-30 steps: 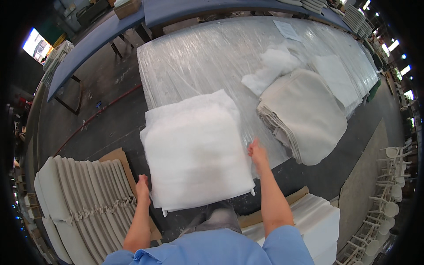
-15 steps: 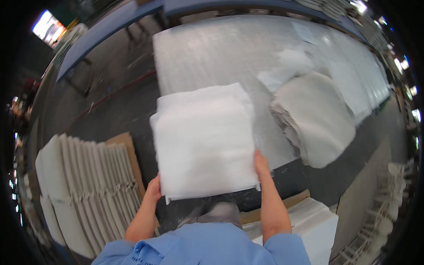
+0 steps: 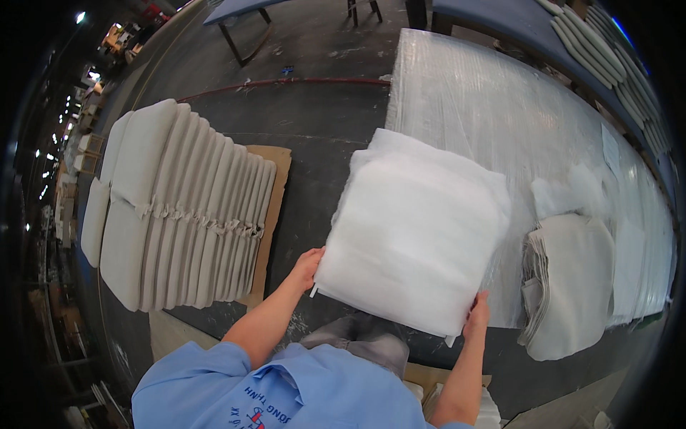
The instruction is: The person folds a white fabric sheet on a table, then wraps it around a white foam pad and rolls the assembly into a compact bundle. The person handles the fabric and foam by hand without tools.
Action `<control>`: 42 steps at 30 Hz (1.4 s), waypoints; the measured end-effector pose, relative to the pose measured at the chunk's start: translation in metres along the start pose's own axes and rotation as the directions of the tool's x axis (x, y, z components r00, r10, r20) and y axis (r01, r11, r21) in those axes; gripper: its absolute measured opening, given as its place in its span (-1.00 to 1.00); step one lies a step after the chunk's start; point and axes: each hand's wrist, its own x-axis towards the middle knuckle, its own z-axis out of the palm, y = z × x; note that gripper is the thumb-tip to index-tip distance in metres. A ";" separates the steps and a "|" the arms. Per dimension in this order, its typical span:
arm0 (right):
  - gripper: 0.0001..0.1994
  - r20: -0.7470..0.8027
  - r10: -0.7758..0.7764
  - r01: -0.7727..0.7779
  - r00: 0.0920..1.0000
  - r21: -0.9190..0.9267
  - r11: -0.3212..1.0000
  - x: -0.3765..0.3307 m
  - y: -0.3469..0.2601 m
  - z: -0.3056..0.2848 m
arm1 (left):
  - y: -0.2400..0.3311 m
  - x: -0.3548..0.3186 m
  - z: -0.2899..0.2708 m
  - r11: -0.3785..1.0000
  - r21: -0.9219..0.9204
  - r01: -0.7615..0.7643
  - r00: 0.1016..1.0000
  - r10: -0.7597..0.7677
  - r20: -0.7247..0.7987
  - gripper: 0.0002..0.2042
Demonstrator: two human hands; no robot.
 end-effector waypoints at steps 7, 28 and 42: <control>-0.26 -0.135 -0.188 0.178 0.973 -0.080 0.981 0.002 0.019 -0.001 | 0.003 -0.005 -0.004 0.990 0.109 0.094 0.995 -0.096 0.014 -0.61; -0.18 -0.055 -0.029 0.032 0.998 0.065 0.997 0.002 0.006 0.015 | 0.013 0.031 0.003 0.718 0.686 -0.115 0.992 0.121 0.040 -0.82; -0.16 -0.301 -0.023 -0.027 0.953 -0.163 0.986 -0.023 0.022 0.017 | 0.019 -0.018 0.005 0.641 0.705 -0.303 0.931 0.358 0.075 -0.60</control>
